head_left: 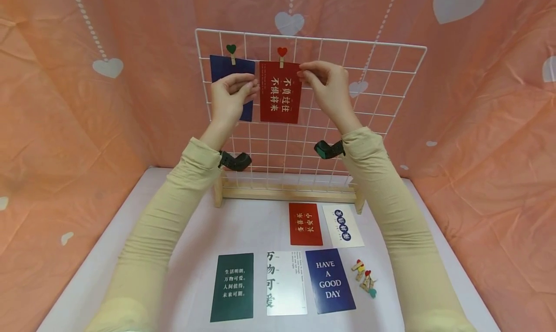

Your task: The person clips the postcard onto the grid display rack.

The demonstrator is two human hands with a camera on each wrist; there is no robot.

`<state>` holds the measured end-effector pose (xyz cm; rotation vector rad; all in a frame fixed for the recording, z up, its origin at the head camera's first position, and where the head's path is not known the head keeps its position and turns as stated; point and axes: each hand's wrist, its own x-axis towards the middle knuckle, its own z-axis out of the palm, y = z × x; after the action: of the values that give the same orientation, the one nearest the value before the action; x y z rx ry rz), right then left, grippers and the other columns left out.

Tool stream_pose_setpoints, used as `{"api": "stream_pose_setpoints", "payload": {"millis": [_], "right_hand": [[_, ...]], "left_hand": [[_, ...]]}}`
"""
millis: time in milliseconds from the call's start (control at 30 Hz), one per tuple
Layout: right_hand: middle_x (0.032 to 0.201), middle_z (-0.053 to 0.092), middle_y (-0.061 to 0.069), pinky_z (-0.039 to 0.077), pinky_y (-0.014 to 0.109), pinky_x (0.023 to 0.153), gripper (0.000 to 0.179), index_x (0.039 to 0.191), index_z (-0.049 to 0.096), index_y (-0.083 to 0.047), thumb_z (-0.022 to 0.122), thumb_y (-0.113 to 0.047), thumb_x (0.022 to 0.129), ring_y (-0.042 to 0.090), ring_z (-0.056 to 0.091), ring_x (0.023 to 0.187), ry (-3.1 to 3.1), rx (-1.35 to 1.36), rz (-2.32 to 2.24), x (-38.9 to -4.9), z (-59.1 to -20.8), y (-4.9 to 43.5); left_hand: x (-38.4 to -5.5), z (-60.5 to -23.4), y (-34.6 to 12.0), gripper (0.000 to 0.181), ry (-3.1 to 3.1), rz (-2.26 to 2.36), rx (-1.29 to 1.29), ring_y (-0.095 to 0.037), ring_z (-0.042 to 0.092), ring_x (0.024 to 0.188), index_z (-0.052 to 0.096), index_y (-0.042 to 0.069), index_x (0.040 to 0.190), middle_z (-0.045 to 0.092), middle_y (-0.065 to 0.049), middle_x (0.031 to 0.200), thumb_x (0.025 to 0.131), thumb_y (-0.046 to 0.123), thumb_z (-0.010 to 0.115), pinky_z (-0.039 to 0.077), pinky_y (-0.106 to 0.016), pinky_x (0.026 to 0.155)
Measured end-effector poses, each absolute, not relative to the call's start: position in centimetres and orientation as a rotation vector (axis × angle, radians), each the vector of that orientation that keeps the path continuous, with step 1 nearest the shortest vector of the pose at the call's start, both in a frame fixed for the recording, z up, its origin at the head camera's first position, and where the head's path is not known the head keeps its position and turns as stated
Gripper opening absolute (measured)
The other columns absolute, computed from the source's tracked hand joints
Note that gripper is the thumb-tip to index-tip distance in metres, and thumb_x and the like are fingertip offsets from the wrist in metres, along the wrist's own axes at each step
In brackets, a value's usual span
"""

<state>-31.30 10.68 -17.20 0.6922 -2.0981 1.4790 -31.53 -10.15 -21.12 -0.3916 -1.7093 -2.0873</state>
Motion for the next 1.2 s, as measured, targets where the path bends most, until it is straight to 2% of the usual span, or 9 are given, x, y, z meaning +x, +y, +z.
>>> {"api": "stream_pose_setpoints", "payload": {"millis": [167,467,567,600,733,900,1200], "right_hand": [[0.101,0.068,0.024,0.054,0.028,0.083,0.021,0.108,0.066,0.011,0.057,-0.002,0.095,0.023,0.067,0.089,-2.093,0.696,1.526,-30.4,-17.5,11.3],[0.104,0.065,0.028,0.053,0.031,0.085,0.025,0.11,0.063,0.014,0.052,-0.005,0.098,0.031,0.064,0.093,-2.111,0.754,1.541,-29.7,-18.4,12.4],[0.105,0.064,0.029,0.053,0.033,0.086,0.026,0.11,0.062,0.016,0.051,-0.005,0.099,0.025,0.065,0.091,-2.102,0.781,1.58,-29.5,-18.9,12.8],[0.105,0.064,0.029,0.053,0.033,0.087,0.027,0.111,0.061,0.016,0.051,-0.005,0.099,0.027,0.066,0.092,-2.097,0.791,1.603,-29.5,-19.1,13.0],[0.106,0.065,0.027,0.052,0.036,0.088,0.028,0.113,0.062,0.013,0.05,-0.008,0.1,0.023,0.067,0.092,-2.089,0.814,1.662,-30.3,-20.5,14.2],[0.107,0.066,0.022,0.053,0.036,0.087,0.031,0.115,0.063,0.01,0.05,-0.014,0.101,0.031,0.065,0.096,-2.109,0.815,1.674,-30.9,-22.4,15.5],[0.111,0.064,0.026,0.051,0.042,0.09,0.032,0.116,0.063,0.007,0.048,-0.016,0.102,0.032,0.064,0.099,-2.114,0.847,1.745,-29.7,-24.6,16.6]], "left_hand": [[-30.8,-21.2,-10.2,0.023,-1.819,-2.093,-0.409,-0.022,0.068,0.091,0.066,-0.007,0.112,0.068,-0.02,0.107,0.091,-0.001,0.059,0.053,-0.035,0.087],[-29.4,-21.4,-10.4,0.031,-1.982,-2.143,-0.513,-0.02,0.067,0.096,0.061,-0.006,0.121,0.065,-0.019,0.114,0.09,-0.001,0.062,0.053,-0.035,0.087],[-29.0,-21.5,-10.2,0.033,-2.02,-2.185,-0.542,-0.022,0.066,0.1,0.06,-0.006,0.123,0.064,-0.018,0.117,0.09,-0.001,0.062,0.052,-0.037,0.089],[-28.9,-21.6,-10.1,0.034,-2.028,-2.196,-0.55,-0.024,0.065,0.102,0.059,-0.006,0.123,0.064,-0.018,0.118,0.09,-0.001,0.062,0.051,-0.039,0.09],[-28.8,-22.3,-10.0,0.035,-2.05,-2.233,-0.59,-0.025,0.065,0.103,0.059,-0.005,0.124,0.064,-0.018,0.119,0.09,-0.001,0.063,0.05,-0.042,0.092],[-28.2,-22.9,-10.0,0.037,-2.102,-2.246,-0.608,-0.026,0.063,0.107,0.058,-0.003,0.127,0.062,-0.017,0.123,0.091,0.002,0.063,0.045,-0.045,0.097],[-27.4,-24.4,-10.2,0.041,-2.186,-2.281,-0.581,-0.021,0.063,0.106,0.052,-0.004,0.132,0.058,-0.02,0.128,0.092,0.001,0.061,0.043,-0.047,0.099]]}}
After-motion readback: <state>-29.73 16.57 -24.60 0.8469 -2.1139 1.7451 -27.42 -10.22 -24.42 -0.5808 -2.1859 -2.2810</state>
